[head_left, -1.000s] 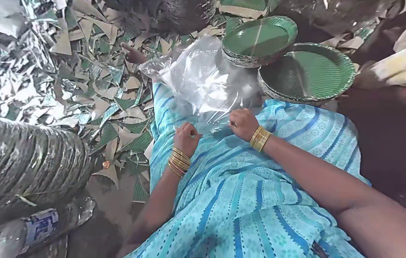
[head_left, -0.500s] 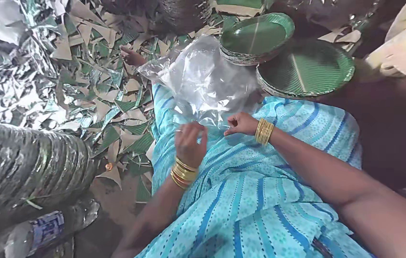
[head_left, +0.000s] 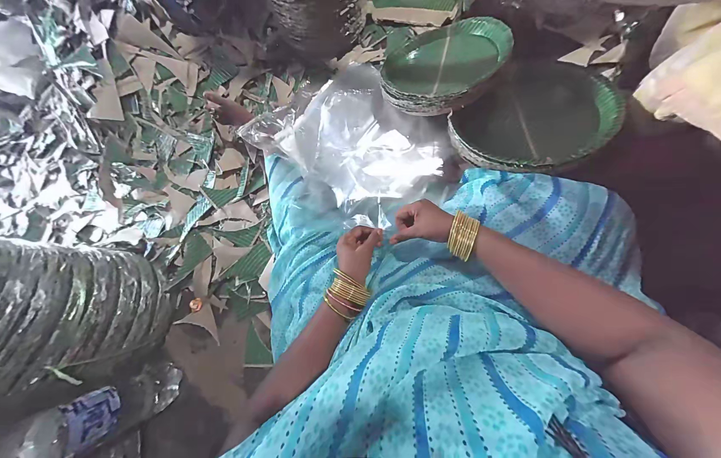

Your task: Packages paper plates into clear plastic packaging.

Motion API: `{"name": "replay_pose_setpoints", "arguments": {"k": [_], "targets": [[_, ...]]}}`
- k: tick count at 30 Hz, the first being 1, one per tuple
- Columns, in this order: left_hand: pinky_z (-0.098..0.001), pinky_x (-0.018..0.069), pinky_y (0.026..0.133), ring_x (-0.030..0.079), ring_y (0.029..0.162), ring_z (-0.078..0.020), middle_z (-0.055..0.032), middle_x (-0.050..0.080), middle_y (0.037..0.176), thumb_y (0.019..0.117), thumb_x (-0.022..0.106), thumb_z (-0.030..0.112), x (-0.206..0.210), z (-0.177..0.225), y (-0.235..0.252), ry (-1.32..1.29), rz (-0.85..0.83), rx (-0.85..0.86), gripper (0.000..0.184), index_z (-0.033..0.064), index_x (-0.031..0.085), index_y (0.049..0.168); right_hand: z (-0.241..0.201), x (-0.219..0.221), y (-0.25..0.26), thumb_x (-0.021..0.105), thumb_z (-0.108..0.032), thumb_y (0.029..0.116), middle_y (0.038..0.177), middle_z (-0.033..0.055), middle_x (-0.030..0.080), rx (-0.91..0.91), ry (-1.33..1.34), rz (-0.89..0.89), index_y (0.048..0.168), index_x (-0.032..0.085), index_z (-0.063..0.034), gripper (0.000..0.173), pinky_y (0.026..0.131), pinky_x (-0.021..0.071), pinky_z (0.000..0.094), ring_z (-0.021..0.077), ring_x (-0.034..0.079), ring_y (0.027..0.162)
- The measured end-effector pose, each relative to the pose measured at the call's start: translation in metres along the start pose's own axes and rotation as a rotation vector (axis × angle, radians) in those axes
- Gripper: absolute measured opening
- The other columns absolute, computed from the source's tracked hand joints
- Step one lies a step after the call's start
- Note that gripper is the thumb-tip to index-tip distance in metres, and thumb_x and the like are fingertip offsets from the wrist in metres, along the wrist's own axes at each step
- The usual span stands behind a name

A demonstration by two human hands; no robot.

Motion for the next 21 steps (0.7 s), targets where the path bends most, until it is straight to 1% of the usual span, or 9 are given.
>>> {"name": "replay_pose_setpoints", "arguments": {"k": [3, 5, 8, 11, 14, 16, 17, 20, 21], "targets": [[-0.0222, 0.0562, 0.073, 0.065, 0.071, -0.0039, -0.0007, 0.068, 0.075, 0.0952, 0.063, -0.001, -0.003, -0.002, -0.004, -0.058, 0.037, 0.033, 0.009, -0.0034, 0.066, 0.087, 0.003, -0.005, 0.000, 0.083, -0.020, 0.0861, 0.060, -0.0028, 0.048, -0.001, 0.033, 0.035, 0.068, 0.056, -0.0043, 0.036, 0.060, 0.0395, 0.0275, 0.0061, 0.045, 0.058], [-0.0216, 0.0566, 0.074, 0.066, 0.071, -0.0035, -0.0001, 0.068, 0.076, 0.0944, 0.064, -0.001, -0.002, 0.003, -0.006, -0.079, 0.046, 0.065, 0.007, -0.0040, 0.067, 0.088, 0.002, -0.016, 0.000, 0.081, -0.018, 0.0883, 0.062, -0.0027, 0.049, -0.021, 0.070, 0.119, 0.071, 0.059, -0.0025, 0.032, 0.061, 0.0396, 0.0264, 0.0052, 0.045, 0.059], [-0.0209, 0.0565, 0.075, 0.066, 0.073, -0.0032, -0.0005, 0.068, 0.078, 0.0947, 0.064, 0.000, -0.002, 0.004, -0.009, -0.067, 0.045, 0.095, 0.007, -0.0053, 0.067, 0.090, 0.002, -0.050, -0.009, 0.073, -0.011, 0.0932, 0.067, 0.0035, 0.053, -0.041, 0.107, 0.405, 0.079, 0.062, 0.0050, 0.024, 0.063, 0.0420, 0.0287, 0.0079, 0.046, 0.062], [-0.0226, 0.0564, 0.072, 0.065, 0.070, -0.0040, 0.0000, 0.066, 0.074, 0.0919, 0.061, -0.002, -0.007, 0.001, -0.010, -0.053, 0.049, 0.095, 0.007, -0.0042, 0.065, 0.086, 0.017, -0.091, -0.022, 0.070, -0.016, 0.0954, 0.078, 0.0105, 0.062, -0.066, 0.043, 0.717, 0.084, 0.065, 0.0072, 0.026, 0.072, 0.0484, 0.0346, 0.0134, 0.056, 0.071], [-0.0249, 0.0543, 0.070, 0.063, 0.069, -0.0050, -0.0021, 0.065, 0.074, 0.0914, 0.061, 0.005, -0.029, 0.001, -0.012, 0.156, 0.093, 0.129, 0.012, -0.0035, 0.066, 0.084, 0.016, -0.125, -0.044, 0.067, -0.018, 0.0975, 0.088, 0.0181, 0.066, -0.112, -0.034, 0.974, 0.088, 0.066, 0.0096, 0.029, 0.078, 0.0516, 0.0372, 0.0202, 0.062, 0.080], [-0.0317, 0.0544, 0.072, 0.064, 0.073, -0.0123, -0.0111, 0.068, 0.080, 0.0933, 0.062, 0.009, -0.053, 0.009, -0.021, 0.385, 0.147, 0.195, 0.019, -0.0078, 0.069, 0.089, 0.011, -0.148, -0.061, 0.065, -0.018, 0.0981, 0.094, 0.0201, 0.067, -0.118, -0.062, 1.118, 0.092, 0.069, 0.0099, 0.028, 0.083, 0.0533, 0.0368, 0.0217, 0.064, 0.085], [-0.0352, 0.0546, 0.072, 0.065, 0.073, -0.0160, -0.0137, 0.069, 0.081, 0.0928, 0.063, 0.011, -0.067, 0.011, -0.025, 0.484, 0.185, 0.218, 0.021, -0.0079, 0.070, 0.088, 0.009, -0.159, -0.069, 0.065, -0.021, 0.0987, 0.092, 0.0193, 0.066, -0.120, -0.086, 1.173, 0.091, 0.068, 0.0095, 0.031, 0.081, 0.0519, 0.0356, 0.0206, 0.063, 0.083], [-0.0492, 0.0527, 0.079, 0.067, 0.081, -0.0276, -0.0185, 0.070, 0.087, 0.0955, 0.065, 0.016, -0.099, 0.000, -0.033, 0.671, 0.173, 0.096, 0.024, -0.0067, 0.071, 0.094, -0.003, -0.168, -0.081, 0.067, -0.025, 0.0987, 0.086, 0.0161, 0.063, -0.181, -0.156, 1.245, 0.086, 0.066, 0.0080, 0.035, 0.075, 0.0487, 0.0291, 0.0156, 0.059, 0.078], [-0.0518, 0.0529, 0.083, 0.068, 0.087, -0.0311, -0.0210, 0.071, 0.095, 0.0960, 0.067, 0.018, -0.103, -0.003, -0.036, 0.706, 0.159, 0.066, 0.025, -0.0064, 0.072, 0.099, -0.010, -0.163, -0.080, 0.067, -0.025, 0.0984, 0.087, 0.0177, 0.066, -0.212, -0.175, 1.241, 0.087, 0.068, 0.0083, 0.035, 0.077, 0.0510, 0.0312, 0.0179, 0.062, 0.080]]}}
Point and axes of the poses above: each hand's wrist, its own y-axis towards the middle knuckle, its own x-axis out of the palm, z = x × y, the point moved 9 cm from there along y, towards the middle knuckle
